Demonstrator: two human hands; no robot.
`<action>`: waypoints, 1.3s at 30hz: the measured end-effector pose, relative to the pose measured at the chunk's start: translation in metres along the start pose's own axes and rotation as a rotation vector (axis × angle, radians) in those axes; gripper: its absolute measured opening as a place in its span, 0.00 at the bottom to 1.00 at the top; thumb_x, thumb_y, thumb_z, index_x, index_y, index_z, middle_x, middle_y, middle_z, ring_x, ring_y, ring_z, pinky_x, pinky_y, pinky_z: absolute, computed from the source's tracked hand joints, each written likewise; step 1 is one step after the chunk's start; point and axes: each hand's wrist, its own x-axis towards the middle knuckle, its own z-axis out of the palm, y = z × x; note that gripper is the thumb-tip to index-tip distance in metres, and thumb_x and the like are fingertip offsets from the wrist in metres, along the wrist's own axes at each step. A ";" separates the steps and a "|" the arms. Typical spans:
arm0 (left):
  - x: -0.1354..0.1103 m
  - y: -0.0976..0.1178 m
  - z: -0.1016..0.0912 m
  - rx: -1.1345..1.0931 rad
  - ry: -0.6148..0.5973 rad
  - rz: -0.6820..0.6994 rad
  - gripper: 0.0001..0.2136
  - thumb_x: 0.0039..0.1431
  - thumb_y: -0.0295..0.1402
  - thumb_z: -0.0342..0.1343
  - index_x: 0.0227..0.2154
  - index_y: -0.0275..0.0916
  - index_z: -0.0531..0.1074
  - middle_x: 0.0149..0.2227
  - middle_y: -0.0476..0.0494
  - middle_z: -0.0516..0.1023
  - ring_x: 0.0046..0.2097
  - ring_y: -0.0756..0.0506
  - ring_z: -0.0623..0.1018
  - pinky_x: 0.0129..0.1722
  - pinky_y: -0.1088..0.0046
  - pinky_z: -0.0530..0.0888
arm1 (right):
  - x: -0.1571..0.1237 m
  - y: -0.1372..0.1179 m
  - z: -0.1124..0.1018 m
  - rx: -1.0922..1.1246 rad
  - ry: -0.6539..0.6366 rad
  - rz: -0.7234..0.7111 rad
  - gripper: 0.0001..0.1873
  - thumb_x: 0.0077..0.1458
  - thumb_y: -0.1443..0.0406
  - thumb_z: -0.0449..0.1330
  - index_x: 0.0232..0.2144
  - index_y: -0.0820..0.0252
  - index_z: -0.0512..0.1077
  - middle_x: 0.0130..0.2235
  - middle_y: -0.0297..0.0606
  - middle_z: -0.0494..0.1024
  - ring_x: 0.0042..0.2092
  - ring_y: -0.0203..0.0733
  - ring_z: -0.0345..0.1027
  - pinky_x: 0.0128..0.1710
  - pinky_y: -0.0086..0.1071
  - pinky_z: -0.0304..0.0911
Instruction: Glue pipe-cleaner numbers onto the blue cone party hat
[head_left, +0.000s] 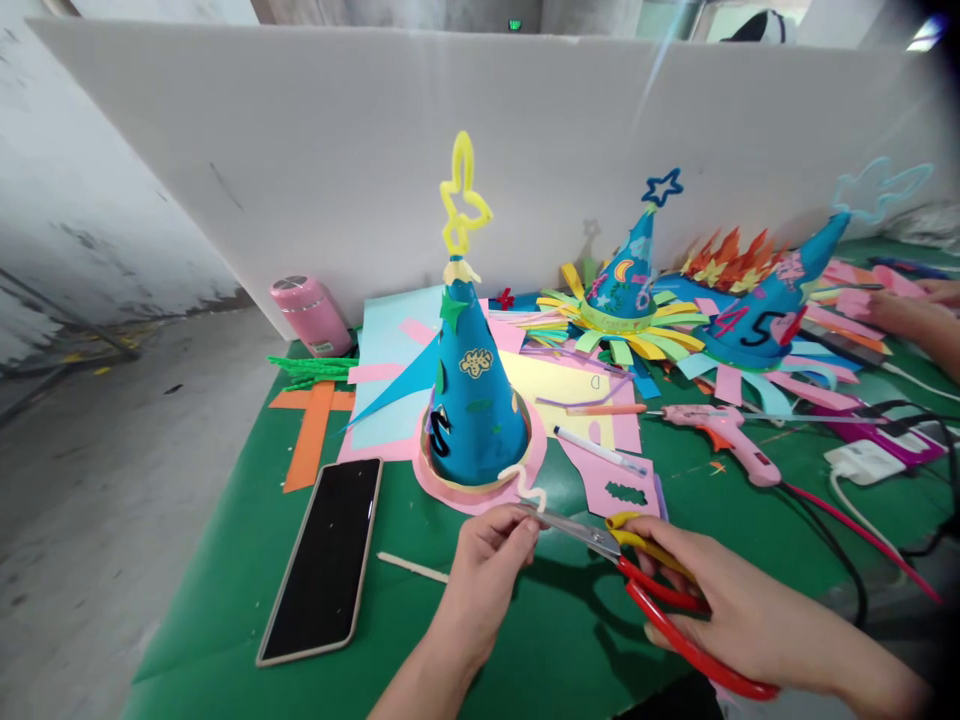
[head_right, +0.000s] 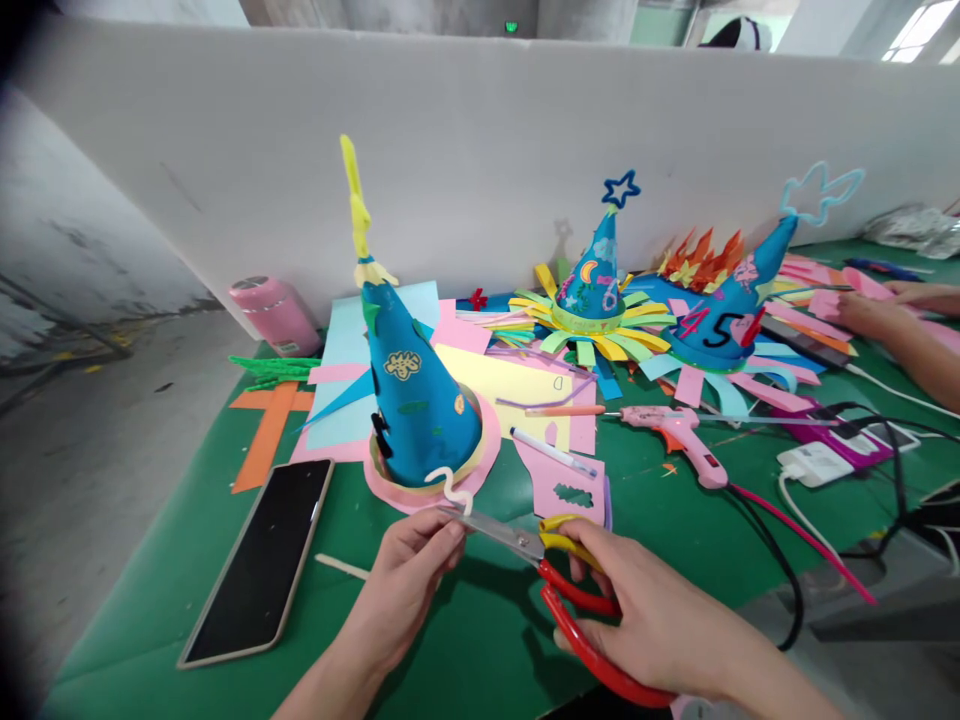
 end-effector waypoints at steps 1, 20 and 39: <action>0.000 -0.001 0.000 0.005 -0.005 -0.001 0.08 0.49 0.32 0.55 0.19 0.34 0.69 0.17 0.53 0.59 0.22 0.54 0.57 0.22 0.77 0.53 | 0.001 0.000 -0.001 -0.027 -0.001 0.011 0.30 0.47 0.60 0.58 0.52 0.53 0.55 0.48 0.40 0.69 0.45 0.44 0.66 0.38 0.27 0.66; 0.004 -0.009 -0.003 0.014 -0.064 -0.039 0.09 0.50 0.33 0.54 0.20 0.34 0.67 0.17 0.53 0.59 0.22 0.54 0.57 0.23 0.77 0.53 | 0.001 -0.008 0.000 -0.069 -0.016 0.050 0.18 0.45 0.57 0.58 0.40 0.55 0.63 0.33 0.35 0.73 0.30 0.37 0.65 0.27 0.25 0.58; 0.004 -0.021 0.009 -0.228 -0.097 -0.187 0.07 0.47 0.32 0.57 0.22 0.33 0.70 0.18 0.53 0.61 0.20 0.56 0.56 0.21 0.77 0.50 | -0.003 -0.002 -0.003 -0.097 -0.132 0.128 0.19 0.54 0.50 0.46 0.38 0.56 0.64 0.33 0.37 0.72 0.33 0.41 0.64 0.32 0.30 0.57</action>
